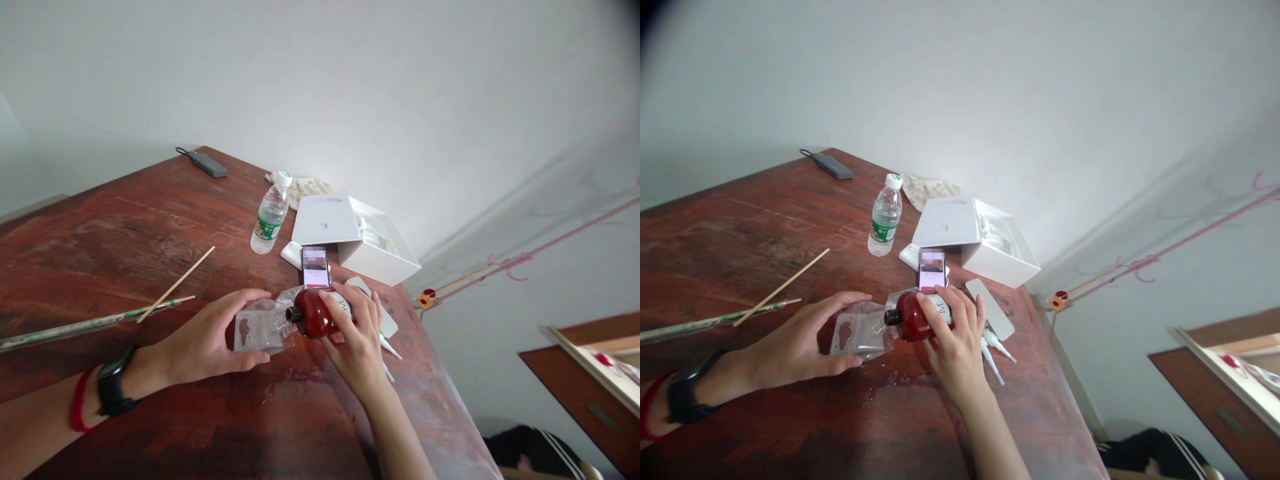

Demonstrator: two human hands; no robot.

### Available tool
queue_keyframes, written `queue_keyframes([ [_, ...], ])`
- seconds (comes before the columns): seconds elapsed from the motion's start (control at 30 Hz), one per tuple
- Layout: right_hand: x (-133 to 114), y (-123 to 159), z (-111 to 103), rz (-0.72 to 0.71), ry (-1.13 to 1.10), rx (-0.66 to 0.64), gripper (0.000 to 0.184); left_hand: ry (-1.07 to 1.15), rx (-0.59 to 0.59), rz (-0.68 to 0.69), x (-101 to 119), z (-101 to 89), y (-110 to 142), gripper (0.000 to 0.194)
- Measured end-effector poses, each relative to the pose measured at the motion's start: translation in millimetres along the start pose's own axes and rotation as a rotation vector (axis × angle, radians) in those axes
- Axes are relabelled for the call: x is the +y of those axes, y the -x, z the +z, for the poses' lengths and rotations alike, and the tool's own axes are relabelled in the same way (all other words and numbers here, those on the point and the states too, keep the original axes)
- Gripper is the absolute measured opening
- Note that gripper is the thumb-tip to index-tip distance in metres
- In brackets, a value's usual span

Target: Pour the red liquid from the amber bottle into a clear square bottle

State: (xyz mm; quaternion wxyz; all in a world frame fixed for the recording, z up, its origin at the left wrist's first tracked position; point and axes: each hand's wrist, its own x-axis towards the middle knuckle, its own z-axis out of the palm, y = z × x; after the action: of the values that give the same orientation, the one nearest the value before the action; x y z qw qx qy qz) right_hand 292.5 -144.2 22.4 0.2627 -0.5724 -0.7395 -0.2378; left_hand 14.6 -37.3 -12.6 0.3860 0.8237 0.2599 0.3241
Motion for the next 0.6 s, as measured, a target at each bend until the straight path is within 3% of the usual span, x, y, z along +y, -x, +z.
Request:
queue_keyframes([
  [0.6, 8.9, 4.7, 0.8, -0.033, 0.009, -0.039, 0.063, 0.000, -0.009, -0.001, 0.4, 0.5, -1.1, 0.078],
])
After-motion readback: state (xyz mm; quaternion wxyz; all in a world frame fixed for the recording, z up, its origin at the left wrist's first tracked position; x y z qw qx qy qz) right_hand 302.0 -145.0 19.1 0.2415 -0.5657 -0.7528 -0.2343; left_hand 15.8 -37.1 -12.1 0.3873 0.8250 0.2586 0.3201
